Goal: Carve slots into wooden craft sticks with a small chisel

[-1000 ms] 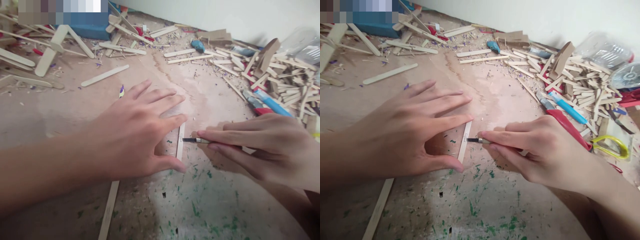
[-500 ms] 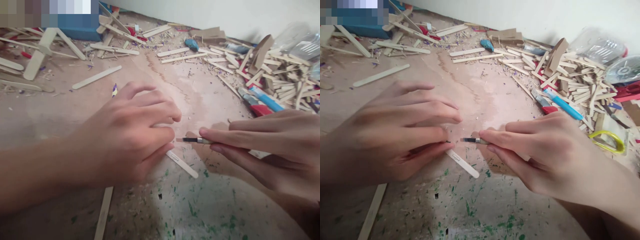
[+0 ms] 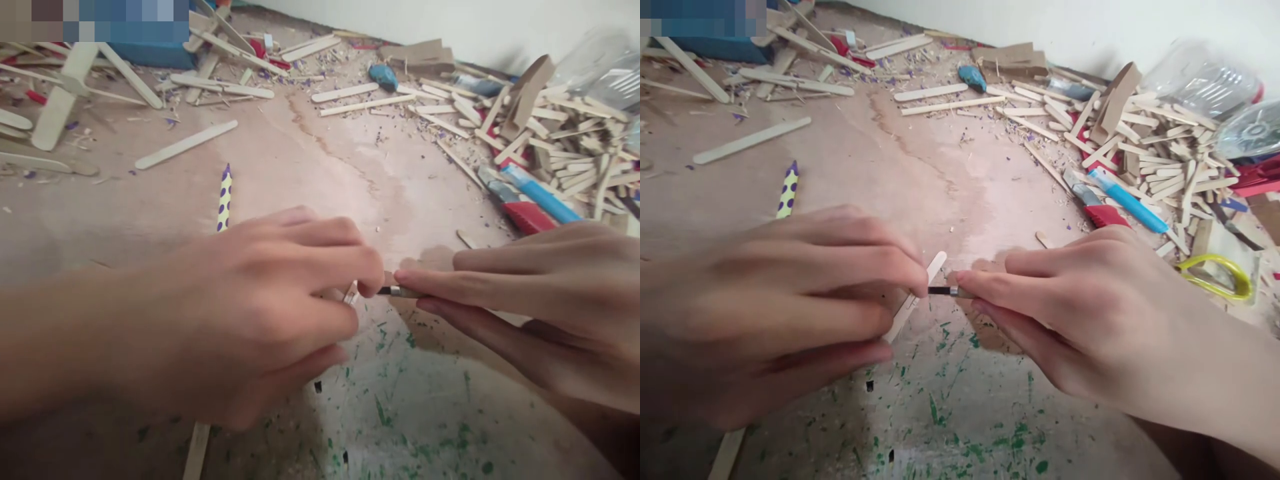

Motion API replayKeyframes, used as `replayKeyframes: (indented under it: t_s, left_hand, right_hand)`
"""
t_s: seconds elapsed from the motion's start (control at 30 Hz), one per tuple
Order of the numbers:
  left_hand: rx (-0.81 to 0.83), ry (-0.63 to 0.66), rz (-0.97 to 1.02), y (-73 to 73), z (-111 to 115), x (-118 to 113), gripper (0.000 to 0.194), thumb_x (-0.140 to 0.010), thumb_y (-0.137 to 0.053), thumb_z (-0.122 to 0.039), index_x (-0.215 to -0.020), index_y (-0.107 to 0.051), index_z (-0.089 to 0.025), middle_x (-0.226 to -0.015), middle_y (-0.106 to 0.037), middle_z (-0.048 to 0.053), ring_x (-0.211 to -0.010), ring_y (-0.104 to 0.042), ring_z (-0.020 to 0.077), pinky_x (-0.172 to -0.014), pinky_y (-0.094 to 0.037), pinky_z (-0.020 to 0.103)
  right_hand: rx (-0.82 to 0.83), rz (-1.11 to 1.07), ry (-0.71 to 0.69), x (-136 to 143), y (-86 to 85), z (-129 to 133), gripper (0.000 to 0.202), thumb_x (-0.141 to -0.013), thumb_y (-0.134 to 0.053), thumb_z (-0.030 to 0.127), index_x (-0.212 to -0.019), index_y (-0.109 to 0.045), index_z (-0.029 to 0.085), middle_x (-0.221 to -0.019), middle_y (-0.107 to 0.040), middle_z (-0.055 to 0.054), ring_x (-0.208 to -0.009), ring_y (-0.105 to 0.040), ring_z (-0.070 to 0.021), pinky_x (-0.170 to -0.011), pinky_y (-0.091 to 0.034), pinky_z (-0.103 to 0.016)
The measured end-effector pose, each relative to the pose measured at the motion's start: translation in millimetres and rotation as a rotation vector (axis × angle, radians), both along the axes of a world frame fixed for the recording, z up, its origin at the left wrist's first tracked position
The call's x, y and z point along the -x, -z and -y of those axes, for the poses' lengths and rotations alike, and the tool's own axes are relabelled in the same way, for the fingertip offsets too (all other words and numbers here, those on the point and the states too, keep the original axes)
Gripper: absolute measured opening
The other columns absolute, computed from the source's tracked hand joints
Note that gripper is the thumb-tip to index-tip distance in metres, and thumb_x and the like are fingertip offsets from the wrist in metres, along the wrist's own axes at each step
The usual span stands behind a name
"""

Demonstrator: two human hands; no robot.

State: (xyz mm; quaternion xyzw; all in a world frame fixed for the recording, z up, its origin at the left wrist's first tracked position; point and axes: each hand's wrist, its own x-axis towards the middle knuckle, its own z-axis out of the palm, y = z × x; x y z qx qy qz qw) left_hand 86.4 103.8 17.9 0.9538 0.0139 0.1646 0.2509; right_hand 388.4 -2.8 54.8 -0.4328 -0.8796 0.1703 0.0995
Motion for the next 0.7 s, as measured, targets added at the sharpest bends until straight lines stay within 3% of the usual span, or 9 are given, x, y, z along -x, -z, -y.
replayKeyframes:
  t_s: [0.07,0.13,0.23,0.3,0.4,0.53,0.63,0.7]
  left_hand:
    - [-0.009,-0.080,0.024,-0.8,-3,1,0.030,-0.116,-0.060,-0.025,-0.091,-0.077,-0.025,-0.126,-0.082,0.006,-0.114,-0.074,0.0251,-0.099,-0.062,0.046]
    - [-0.054,-0.129,0.005,1.1,-7,2,0.022,-0.114,-0.064,-0.035,-0.109,-0.082,-0.023,-0.139,-0.080,0.010,-0.125,-0.073,0.0317,-0.103,-0.061,0.054]
    - [-0.142,-0.118,-0.082,9.0,-12,3,0.046,-0.113,-0.066,-0.051,-0.149,-0.075,-0.022,-0.168,-0.066,0.016,-0.155,-0.063,0.0440,-0.124,-0.052,0.069]
    - [-0.165,-0.111,-0.139,15.0,-12,3,0.062,-0.113,-0.062,-0.065,-0.161,-0.069,-0.027,-0.178,-0.058,0.015,-0.165,-0.055,0.0452,-0.136,-0.043,0.073]
    - [-0.177,-0.157,-0.185,19.9,-7,2,0.067,-0.112,-0.057,-0.075,-0.160,-0.071,-0.031,-0.181,-0.055,0.011,-0.169,-0.052,0.0412,-0.142,-0.038,0.069]
    - [-0.201,-0.258,-0.146,19.3,3,-1,0.069,-0.111,-0.059,-0.077,-0.153,-0.077,-0.025,-0.176,-0.061,0.014,-0.163,-0.058,0.0450,-0.139,-0.044,0.070]
    - [-0.208,-0.273,-0.116,18.5,7,-1,0.068,-0.111,-0.060,-0.075,-0.150,-0.078,-0.022,-0.173,-0.064,0.016,-0.161,-0.060,0.0455,-0.137,-0.046,0.068]
    - [-0.203,-0.282,-0.098,18.6,7,-1,0.068,-0.111,-0.060,-0.075,-0.148,-0.079,-0.022,-0.171,-0.065,0.016,-0.159,-0.062,0.0446,-0.137,-0.047,0.067]
  right_hand:
    - [-0.009,-0.012,0.015,-1,-0.9,1,0.036,-0.117,-0.064,0.020,-0.151,-0.073,0.029,-0.109,-0.088,-0.001,-0.068,-0.076,-0.0144,-0.055,-0.047,-0.035]
    - [0.000,-0.042,0.028,0,-2.8,3,0.041,-0.115,-0.067,0.018,-0.154,-0.071,0.030,-0.102,-0.087,0.001,-0.064,-0.073,-0.0142,-0.054,-0.047,-0.036]
    - [0.031,-0.056,0.044,1,-5.6,6,0.048,-0.114,-0.067,0.017,-0.159,-0.068,0.032,-0.096,-0.084,0.002,-0.065,-0.073,-0.0155,-0.053,-0.047,-0.037]
    - [0.064,-0.058,0.047,2,-6.4,10,0.051,-0.114,-0.064,0.016,-0.163,-0.066,0.034,-0.096,-0.085,0.002,-0.067,-0.076,-0.0168,-0.052,-0.048,-0.037]
    - [0.095,-0.051,0.066,4,-6.1,16,0.050,-0.118,-0.058,0.022,-0.165,-0.065,0.039,-0.103,-0.086,0.001,-0.071,-0.077,-0.0174,-0.053,-0.051,-0.037]
    - [0.098,-0.009,0.121,4,-5.0,22,0.048,-0.123,-0.051,0.040,-0.169,-0.058,0.050,-0.116,-0.087,0.001,-0.075,-0.077,-0.0175,-0.057,-0.055,-0.038]
    - [0.080,0.030,0.110,3,-4.1,24,0.050,-0.121,-0.055,0.038,-0.170,-0.058,0.049,-0.110,-0.086,-0.001,-0.074,-0.077,-0.0175,-0.055,-0.054,-0.038]
    - [0.017,0.135,0.132,2,-3.5,25,0.045,-0.121,-0.054,0.045,-0.165,-0.061,0.053,-0.103,-0.084,0.000,-0.074,-0.078,-0.0160,-0.055,-0.054,-0.036]
